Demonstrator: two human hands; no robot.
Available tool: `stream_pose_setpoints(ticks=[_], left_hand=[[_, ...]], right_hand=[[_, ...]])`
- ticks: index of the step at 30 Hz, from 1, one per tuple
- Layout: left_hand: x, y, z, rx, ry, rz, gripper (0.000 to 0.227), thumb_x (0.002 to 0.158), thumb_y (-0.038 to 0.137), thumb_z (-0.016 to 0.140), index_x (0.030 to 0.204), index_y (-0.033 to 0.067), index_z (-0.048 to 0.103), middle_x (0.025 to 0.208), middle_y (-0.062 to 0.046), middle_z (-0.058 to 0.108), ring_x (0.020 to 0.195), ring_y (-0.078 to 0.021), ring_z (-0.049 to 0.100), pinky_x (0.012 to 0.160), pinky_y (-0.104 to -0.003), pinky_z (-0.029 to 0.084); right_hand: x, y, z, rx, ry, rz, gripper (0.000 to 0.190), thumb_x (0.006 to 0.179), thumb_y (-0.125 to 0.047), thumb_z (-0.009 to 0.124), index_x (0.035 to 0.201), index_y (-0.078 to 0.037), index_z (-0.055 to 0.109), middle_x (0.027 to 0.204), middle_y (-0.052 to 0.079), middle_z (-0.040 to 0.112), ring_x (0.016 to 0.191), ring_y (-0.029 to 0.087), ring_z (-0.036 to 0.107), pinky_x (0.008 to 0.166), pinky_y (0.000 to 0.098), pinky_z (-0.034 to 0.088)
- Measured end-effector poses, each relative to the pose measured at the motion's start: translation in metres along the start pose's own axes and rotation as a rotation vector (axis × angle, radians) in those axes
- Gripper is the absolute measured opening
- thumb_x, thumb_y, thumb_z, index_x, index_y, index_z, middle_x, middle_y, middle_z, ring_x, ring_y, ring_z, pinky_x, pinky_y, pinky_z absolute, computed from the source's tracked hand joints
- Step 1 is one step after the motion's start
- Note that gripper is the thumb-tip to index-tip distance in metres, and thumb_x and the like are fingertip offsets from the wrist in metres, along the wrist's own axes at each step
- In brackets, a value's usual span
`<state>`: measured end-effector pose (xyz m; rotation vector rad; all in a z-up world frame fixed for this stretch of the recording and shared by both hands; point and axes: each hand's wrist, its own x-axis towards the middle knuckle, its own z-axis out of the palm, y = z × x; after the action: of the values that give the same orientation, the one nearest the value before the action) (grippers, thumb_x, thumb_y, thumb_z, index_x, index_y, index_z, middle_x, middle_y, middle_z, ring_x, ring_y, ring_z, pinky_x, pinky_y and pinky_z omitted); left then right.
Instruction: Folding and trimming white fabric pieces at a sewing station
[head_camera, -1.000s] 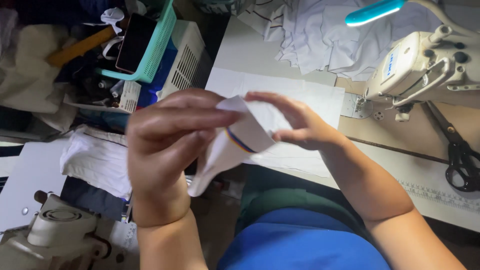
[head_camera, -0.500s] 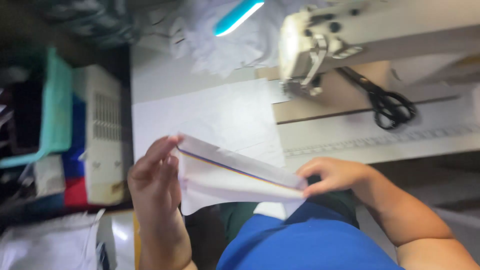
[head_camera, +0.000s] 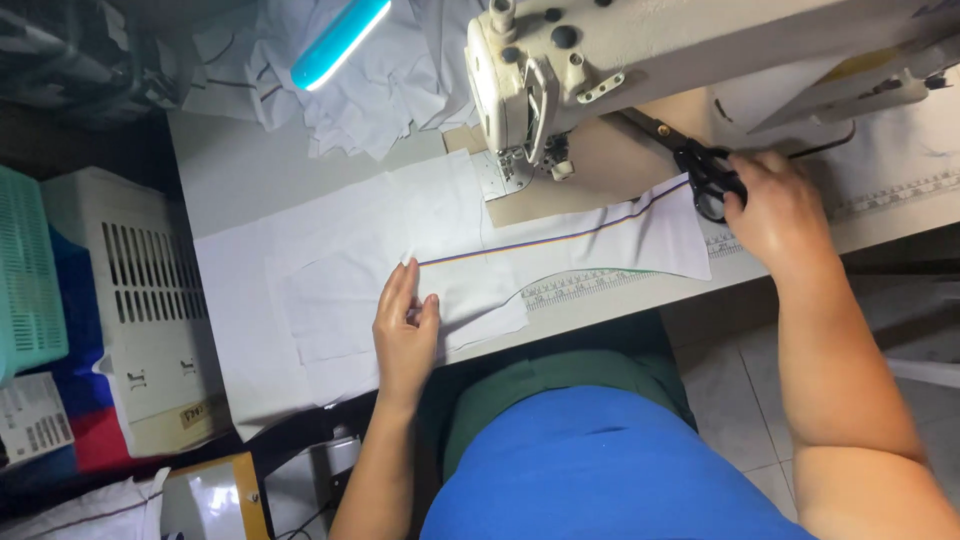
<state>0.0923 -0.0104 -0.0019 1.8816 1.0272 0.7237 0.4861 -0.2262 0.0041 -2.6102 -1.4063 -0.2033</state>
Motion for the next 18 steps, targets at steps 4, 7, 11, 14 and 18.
stream_pose_setpoints(ticks=[4,7,11,14,18], left_hand=[[-0.002,0.004,-0.005,0.006,-0.002,-0.024,0.045,0.086,0.007,0.058,0.131,0.0113,0.054,0.14,-0.016,0.047,0.072,-0.0085,0.051,0.069,-0.022,0.049],[-0.006,0.011,-0.009,0.009,-0.026,-0.048,0.046,0.087,0.009,0.056,0.133,0.0113,0.051,0.142,-0.017,0.043,0.072,-0.0099,0.05,0.073,-0.024,0.05],[-0.009,0.013,-0.01,-0.039,-0.008,-0.049,0.046,0.086,0.007,0.058,0.132,0.0112,0.052,0.142,-0.016,0.044,0.069,-0.0075,0.048,0.066,-0.021,0.048],[-0.011,0.021,-0.014,-0.145,-0.009,-0.065,0.049,0.085,0.005,0.06,0.132,0.0105,0.051,0.143,-0.016,0.043,0.067,-0.0056,0.045,0.062,-0.018,0.046],[-0.01,0.034,-0.013,-0.349,-0.037,-0.055,0.052,0.084,0.001,0.061,0.135,0.0077,0.048,0.146,-0.017,0.039,0.065,-0.0049,0.04,0.064,-0.015,0.046]], right_hand=[[0.016,-0.008,-0.008,0.008,-0.136,0.042,0.052,0.084,-0.019,0.061,0.132,0.0,0.057,0.121,0.021,0.055,0.106,0.043,0.052,0.09,0.0482,0.044],[0.026,-0.025,-0.024,0.009,-0.383,0.158,0.049,0.083,-0.022,0.062,0.13,-0.011,0.055,0.116,0.018,0.057,0.102,0.041,0.056,0.08,0.0509,0.048],[0.017,-0.01,-0.031,0.09,-0.449,0.199,0.047,0.085,-0.027,0.059,0.127,-0.008,0.057,0.119,0.018,0.058,0.102,0.041,0.058,0.084,0.0479,0.046],[-0.031,0.03,-0.02,0.218,-0.438,0.158,0.05,0.082,-0.024,0.063,0.128,-0.004,0.058,0.114,0.015,0.064,0.098,0.032,0.061,0.087,0.0397,0.045],[-0.127,0.049,-0.027,1.106,-0.751,0.464,0.052,0.079,0.009,0.057,0.13,-0.001,0.054,0.096,0.021,0.076,0.084,0.028,0.073,0.082,0.0381,0.056]])
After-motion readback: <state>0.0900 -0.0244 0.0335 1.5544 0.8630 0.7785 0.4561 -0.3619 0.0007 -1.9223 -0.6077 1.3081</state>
